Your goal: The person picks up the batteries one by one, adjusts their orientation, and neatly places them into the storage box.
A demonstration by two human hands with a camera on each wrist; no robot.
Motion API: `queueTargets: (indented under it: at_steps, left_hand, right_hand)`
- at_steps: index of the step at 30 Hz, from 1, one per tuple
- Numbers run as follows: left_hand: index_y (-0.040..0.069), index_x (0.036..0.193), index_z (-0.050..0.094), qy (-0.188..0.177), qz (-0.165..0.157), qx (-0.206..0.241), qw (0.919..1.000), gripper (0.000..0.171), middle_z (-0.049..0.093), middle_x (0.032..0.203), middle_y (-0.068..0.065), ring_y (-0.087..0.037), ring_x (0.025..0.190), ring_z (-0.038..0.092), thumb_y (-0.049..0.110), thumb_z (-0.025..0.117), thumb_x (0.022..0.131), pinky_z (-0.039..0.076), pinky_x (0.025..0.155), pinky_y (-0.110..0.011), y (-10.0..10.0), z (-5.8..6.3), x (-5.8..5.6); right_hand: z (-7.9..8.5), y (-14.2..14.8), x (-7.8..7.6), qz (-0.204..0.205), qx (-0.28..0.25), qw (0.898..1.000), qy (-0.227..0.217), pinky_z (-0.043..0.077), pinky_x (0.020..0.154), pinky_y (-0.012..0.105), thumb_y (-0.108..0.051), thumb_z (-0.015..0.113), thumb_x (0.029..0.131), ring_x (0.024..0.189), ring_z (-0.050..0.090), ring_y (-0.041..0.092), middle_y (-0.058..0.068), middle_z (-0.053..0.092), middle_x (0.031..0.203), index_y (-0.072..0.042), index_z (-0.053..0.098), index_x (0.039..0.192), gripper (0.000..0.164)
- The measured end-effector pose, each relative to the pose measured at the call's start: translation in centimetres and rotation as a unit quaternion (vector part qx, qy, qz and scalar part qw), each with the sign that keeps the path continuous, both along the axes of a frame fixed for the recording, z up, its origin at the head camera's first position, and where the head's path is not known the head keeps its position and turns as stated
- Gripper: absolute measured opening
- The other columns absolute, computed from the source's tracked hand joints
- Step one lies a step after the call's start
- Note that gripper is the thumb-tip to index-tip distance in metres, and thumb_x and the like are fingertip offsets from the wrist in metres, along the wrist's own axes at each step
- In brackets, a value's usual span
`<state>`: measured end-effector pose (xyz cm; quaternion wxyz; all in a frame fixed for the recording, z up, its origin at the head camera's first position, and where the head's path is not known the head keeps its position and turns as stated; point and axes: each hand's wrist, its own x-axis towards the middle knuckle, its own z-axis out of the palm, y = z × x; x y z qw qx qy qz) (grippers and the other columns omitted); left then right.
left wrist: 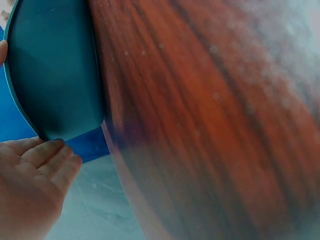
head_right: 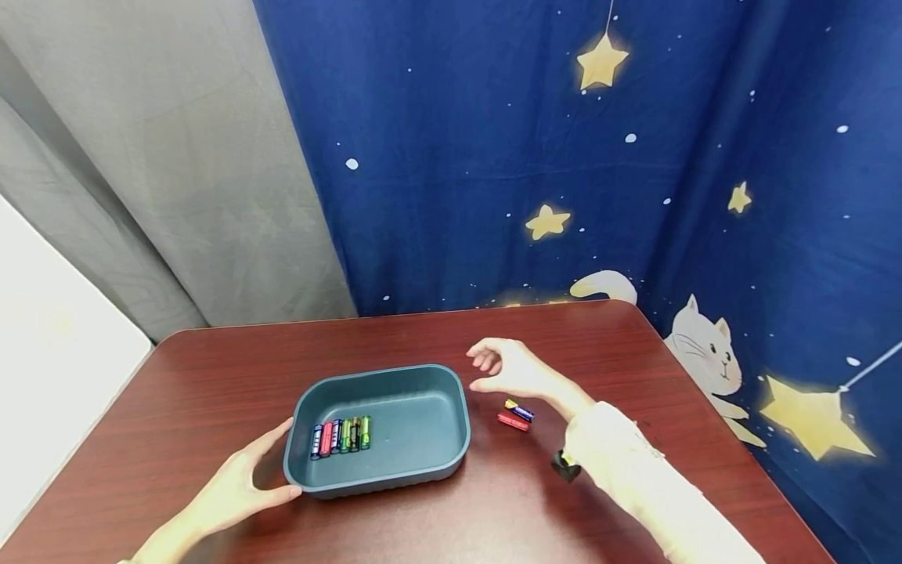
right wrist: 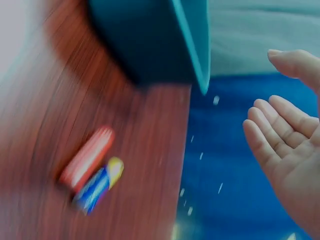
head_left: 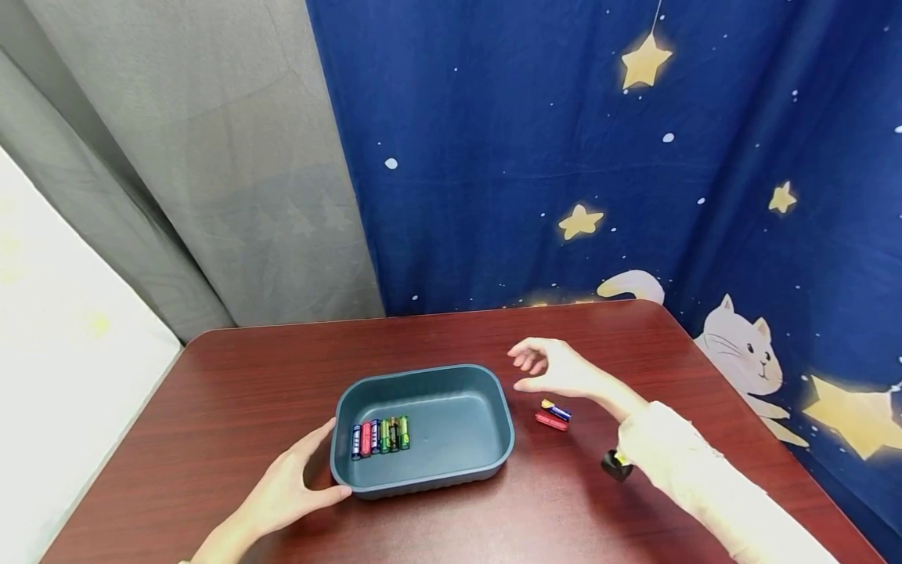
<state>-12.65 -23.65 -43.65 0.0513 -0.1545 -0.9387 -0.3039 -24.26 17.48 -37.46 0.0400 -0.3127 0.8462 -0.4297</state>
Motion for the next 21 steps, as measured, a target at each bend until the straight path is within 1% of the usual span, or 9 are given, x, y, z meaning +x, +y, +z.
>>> queueTargets:
  at_steps: [1,4,6,8,11,15,18,21]
  left_hand:
    - [0.01,0.138,0.039,-0.001,0.0,0.0,1.0,0.091,0.048,0.132,-0.006,-0.026,0.118,0.047,0.052,0.074,0.066,0.042,0.091,-0.051,0.0,0.0,0.0]
    - [0.01,0.138,0.038,-0.004,0.0,0.0,1.0,0.091,0.048,0.132,-0.006,-0.026,0.118,0.047,0.052,0.074,0.066,0.042,0.091,-0.051,0.1,0.0,0.0]
    - [0.01,0.138,0.039,-0.003,0.0,0.0,1.0,0.091,0.048,0.132,-0.006,-0.026,0.118,0.047,0.052,0.074,0.066,0.042,0.091,-0.051,0.1,0.0,0.0]
    - [0.009,0.138,0.039,-0.003,0.0,0.0,1.0,0.091,0.048,0.132,-0.007,-0.026,0.118,0.047,0.052,0.074,0.066,0.042,0.091,-0.051,0.1,0.1,0.0]
    - [0.009,0.137,0.039,-0.003,0.002,-0.001,1.0,0.091,0.049,0.132,-0.007,-0.026,0.118,0.048,0.052,0.074,0.066,0.043,0.09,-0.05,0.0,0.0,0.0]
    - [0.007,0.136,0.04,0.007,0.003,-0.006,1.0,0.09,0.05,0.13,-0.008,-0.025,0.117,0.049,0.051,0.075,0.065,0.044,0.09,-0.049,0.0,0.0,0.0]
    - [0.007,0.136,0.041,0.011,0.004,-0.007,0.9999,0.09,0.05,0.13,-0.008,-0.025,0.116,0.049,0.051,0.075,0.065,0.045,0.089,-0.048,0.1,0.0,0.0]
    - [0.007,0.136,0.04,0.002,0.005,-0.004,1.0,0.09,0.05,0.13,-0.009,-0.027,0.117,0.049,0.05,0.075,0.065,0.044,0.089,-0.05,0.1,0.0,0.0]
  right_hand:
    - [-0.2,0.7,-0.1,-0.002,0.01,1.0,0.0,0.051,0.072,0.042,-0.013,0.077,0.07,0.079,0.056,0.017,0.004,0.059,0.088,-0.003,0.06,0.106,0.04]
    - [-1.1,2.8,-0.4,-0.005,0.036,0.999,-0.003,0.052,0.071,0.038,-0.013,0.076,0.07,0.079,0.056,0.022,0.004,0.058,0.087,-0.002,0.06,0.104,0.039]
    - [-2.0,3.9,-0.5,-0.007,0.052,0.999,-0.01,0.052,0.07,0.036,-0.012,0.075,0.07,0.08,0.056,0.026,0.008,0.059,0.087,0.0,0.059,0.104,0.039]
    - [-2.7,4.9,-0.5,-0.01,0.065,0.998,-0.018,0.052,0.069,0.037,-0.012,0.074,0.07,0.08,0.056,0.03,0.013,0.059,0.087,0.003,0.059,0.103,0.04]
    - [-3.9,6.0,-0.5,-0.014,0.082,0.996,-0.029,0.051,0.066,0.031,-0.01,0.073,0.069,0.078,0.055,0.026,0.016,0.059,0.087,0.006,0.059,0.103,0.039]
    - [-5.1,6.9,-0.3,0.0,0.096,0.995,-0.026,0.049,0.061,0.024,-0.007,0.072,0.067,0.075,0.053,0.02,0.011,0.058,0.084,0.006,0.059,0.101,0.039]
    - [-5.7,7.1,-0.3,0.019,0.105,0.994,-0.02,0.048,0.06,0.025,-0.004,0.071,0.064,0.074,0.052,0.019,0.008,0.058,0.083,0.004,0.059,0.101,0.039]
    - [-6.2,7.1,-0.3,0.035,0.12,0.992,-0.016,0.047,0.061,0.024,-0.002,0.07,0.063,0.074,0.053,0.019,0.007,0.058,0.083,0.002,0.06,0.101,0.041]
